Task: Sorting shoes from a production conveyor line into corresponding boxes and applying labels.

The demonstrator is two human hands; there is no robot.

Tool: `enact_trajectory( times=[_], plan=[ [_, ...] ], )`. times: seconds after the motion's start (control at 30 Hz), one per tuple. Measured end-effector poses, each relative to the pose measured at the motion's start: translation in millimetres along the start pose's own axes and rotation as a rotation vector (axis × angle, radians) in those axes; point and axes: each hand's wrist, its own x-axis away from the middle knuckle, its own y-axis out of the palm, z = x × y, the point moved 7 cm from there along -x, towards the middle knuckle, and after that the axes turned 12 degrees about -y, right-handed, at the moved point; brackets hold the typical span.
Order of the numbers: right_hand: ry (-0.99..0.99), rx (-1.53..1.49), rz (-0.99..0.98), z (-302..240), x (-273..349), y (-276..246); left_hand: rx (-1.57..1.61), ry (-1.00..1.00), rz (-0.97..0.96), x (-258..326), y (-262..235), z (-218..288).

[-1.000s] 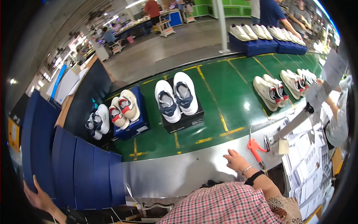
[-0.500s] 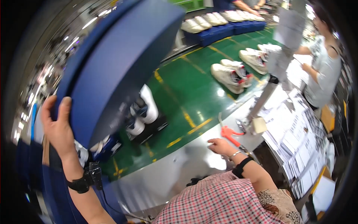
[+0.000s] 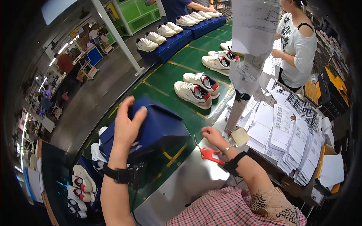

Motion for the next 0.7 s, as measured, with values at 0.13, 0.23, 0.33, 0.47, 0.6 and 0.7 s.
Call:
enact_trajectory(
  times=[0.13,0.23,0.33,0.47,0.6,0.7],
  plan=[
    [-0.052,0.012,0.129,-8,-73,-10,-0.465,0.290,-0.083,9,18,9],
    [-0.124,0.118,0.224,-25,-123,-14,-0.502,0.137,0.003,-4,8,-7],
    [-0.196,0.362,0.338,-31,-169,-20,-0.456,0.033,0.236,-14,-18,-37],
    [-0.213,0.638,0.400,-22,-221,-33,-0.439,-0.119,0.302,-21,-40,-66],
    [-0.062,0.783,0.315,-16,-255,-38,-0.466,-0.164,0.253,-18,-38,-71],
    [0.037,0.763,0.333,4,-271,-55,-0.444,-0.154,0.192,-20,-16,-63]
  ],
)
